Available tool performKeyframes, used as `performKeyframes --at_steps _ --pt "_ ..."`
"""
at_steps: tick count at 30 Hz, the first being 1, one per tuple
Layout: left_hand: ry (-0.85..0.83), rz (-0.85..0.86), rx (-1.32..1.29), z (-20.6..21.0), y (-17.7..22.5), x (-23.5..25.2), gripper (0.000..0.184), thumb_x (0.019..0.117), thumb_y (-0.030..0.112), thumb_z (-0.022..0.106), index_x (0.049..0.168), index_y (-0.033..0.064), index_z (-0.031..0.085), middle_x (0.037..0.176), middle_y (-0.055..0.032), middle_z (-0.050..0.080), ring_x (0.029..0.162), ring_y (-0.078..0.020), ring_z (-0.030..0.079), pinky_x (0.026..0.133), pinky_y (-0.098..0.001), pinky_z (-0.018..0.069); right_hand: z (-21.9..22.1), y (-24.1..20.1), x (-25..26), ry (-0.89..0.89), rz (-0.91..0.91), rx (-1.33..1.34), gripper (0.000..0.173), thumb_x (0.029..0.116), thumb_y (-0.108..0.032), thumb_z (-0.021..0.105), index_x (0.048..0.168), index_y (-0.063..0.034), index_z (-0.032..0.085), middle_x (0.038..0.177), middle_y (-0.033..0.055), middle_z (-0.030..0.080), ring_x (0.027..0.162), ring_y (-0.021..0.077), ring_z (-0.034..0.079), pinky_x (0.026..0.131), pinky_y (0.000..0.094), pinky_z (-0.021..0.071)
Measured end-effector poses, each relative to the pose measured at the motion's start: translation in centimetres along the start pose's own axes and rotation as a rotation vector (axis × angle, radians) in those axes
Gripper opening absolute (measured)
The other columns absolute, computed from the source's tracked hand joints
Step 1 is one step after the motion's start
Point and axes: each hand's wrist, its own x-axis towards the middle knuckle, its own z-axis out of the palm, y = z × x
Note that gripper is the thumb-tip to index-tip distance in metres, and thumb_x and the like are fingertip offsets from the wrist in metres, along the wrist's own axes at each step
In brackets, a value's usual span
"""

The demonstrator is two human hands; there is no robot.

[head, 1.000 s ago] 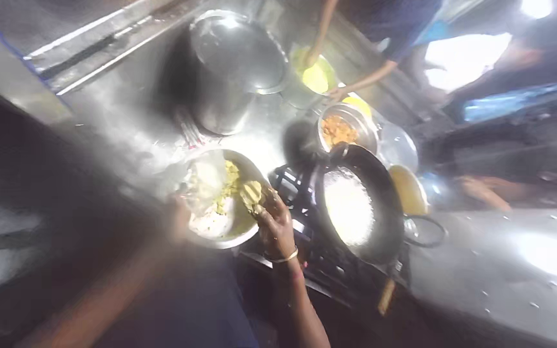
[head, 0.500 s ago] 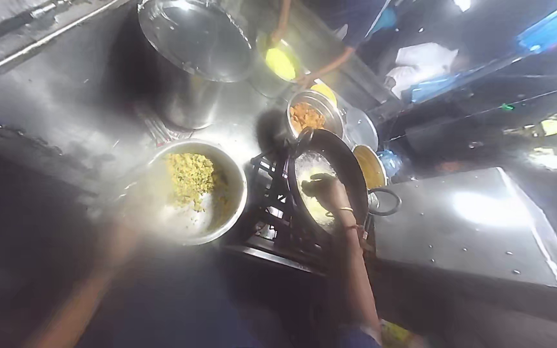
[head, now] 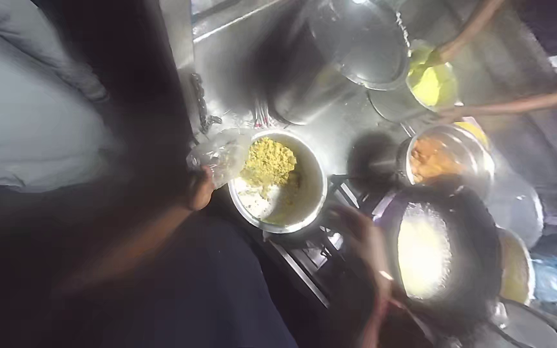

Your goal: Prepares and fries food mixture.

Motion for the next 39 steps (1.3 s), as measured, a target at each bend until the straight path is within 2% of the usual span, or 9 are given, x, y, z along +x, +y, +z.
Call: performKeyframes --at_steps 4,7,12,18,22,26,33,35,39 --pt "-0.080 0.002 0.059 -1.6 1.7 -1.1 0.074 0.0922 0.075 0.048 0.132 0.0132 0.058 0.115 0.0077 0.070 0.112 -0.0053 0.065 0.098 -0.0349 0.0565 11.3 2.9 10.1 -0.774 0.270 -0.428 0.046 0.1083 -0.023 0.050 0.148 0.0005 0.050 0.140 0.0253 0.059 0.131 0.0367 0.058 0.113 0.0539 0.0424" --pt "-0.086 0.021 0.106 -3.9 2.7 -2.3 0.066 0.0939 0.072 0.048 0.129 0.0174 0.061 0.115 0.0106 0.071 0.113 -0.0031 0.065 0.101 -0.0331 0.0553 16.7 7.3 13.9 -0.962 0.322 -0.697 0.043 0.1019 -0.024 0.060 0.130 0.0088 0.061 0.132 0.0327 0.060 0.127 0.0488 0.056 0.106 0.0676 0.0413" --pt "0.063 0.016 0.031 -6.3 2.8 -3.9 0.077 0.0908 0.074 0.051 0.133 0.0102 0.057 0.120 0.0030 0.071 0.117 -0.0105 0.065 0.103 -0.0381 0.0550 22.0 9.0 15.0 -1.008 0.193 -0.731 0.048 0.0962 -0.033 0.069 0.130 0.0015 0.066 0.134 0.0285 0.062 0.129 0.0479 0.055 0.109 0.0705 0.0354" --pt "0.194 0.032 -0.042 -8.2 3.0 -4.7 0.092 0.0851 0.081 0.051 0.139 0.0067 0.051 0.124 -0.0037 0.069 0.119 -0.0161 0.065 0.102 -0.0420 0.0565 23.4 4.3 14.1 -0.905 0.024 -0.243 0.030 0.1013 -0.010 0.057 0.126 0.0063 0.063 0.122 0.0243 0.067 0.114 0.0325 0.065 0.104 0.0482 0.0501" --pt "0.248 0.076 0.047 -8.9 3.8 -5.1 0.089 0.0870 0.081 0.048 0.134 0.0052 0.055 0.120 -0.0027 0.071 0.116 -0.0134 0.066 0.101 -0.0403 0.0564 24.3 2.2 15.1 -0.705 0.119 -0.575 0.058 0.0981 -0.018 0.062 0.150 0.0026 0.046 0.153 0.0255 0.048 0.142 0.0381 0.047 0.118 0.0536 0.0388" --pt "0.263 0.062 0.043 -9.1 3.3 -5.5 0.096 0.0862 0.081 0.051 0.134 -0.0015 0.054 0.122 -0.0086 0.070 0.117 -0.0177 0.066 0.100 -0.0429 0.0565 25.3 0.3 14.4 -0.831 -0.034 -0.635 0.075 0.0907 -0.002 0.067 0.154 0.0138 0.030 0.163 0.0320 0.028 0.154 0.0440 0.024 0.126 0.0527 0.0202" --pt "0.251 0.080 0.009 -8.8 3.1 -5.3 0.094 0.0879 0.079 0.049 0.140 0.0006 0.047 0.125 -0.0058 0.068 0.120 -0.0172 0.065 0.104 -0.0424 0.0550 22.8 2.7 13.9 -1.079 0.036 -0.158 0.032 0.0894 0.000 0.069 0.120 0.0067 0.062 0.106 0.0209 0.067 0.097 0.0291 0.065 0.089 0.0489 0.0539" --pt "0.260 0.088 0.022 -8.5 3.2 -5.3 0.092 0.0879 0.079 0.049 0.140 0.0033 0.046 0.124 -0.0038 0.068 0.119 -0.0147 0.064 0.103 -0.0407 0.0552 20.2 4.1 12.9 -0.947 0.186 0.238 0.044 0.0838 0.001 0.069 0.126 0.0030 0.058 0.099 0.0080 0.065 0.085 0.0126 0.064 0.079 0.0340 0.0569" --pt "0.251 0.165 0.107 -7.9 3.5 -4.7 0.096 0.0929 0.077 0.044 0.140 -0.0068 0.042 0.127 -0.0068 0.068 0.122 -0.0123 0.064 0.105 -0.0377 0.0555 16.1 3.4 10.9 -0.476 0.359 0.745 0.043 0.0901 -0.011 0.051 0.132 -0.0006 0.053 0.095 0.0035 0.068 0.076 0.0089 0.065 0.068 0.0279 0.0571"
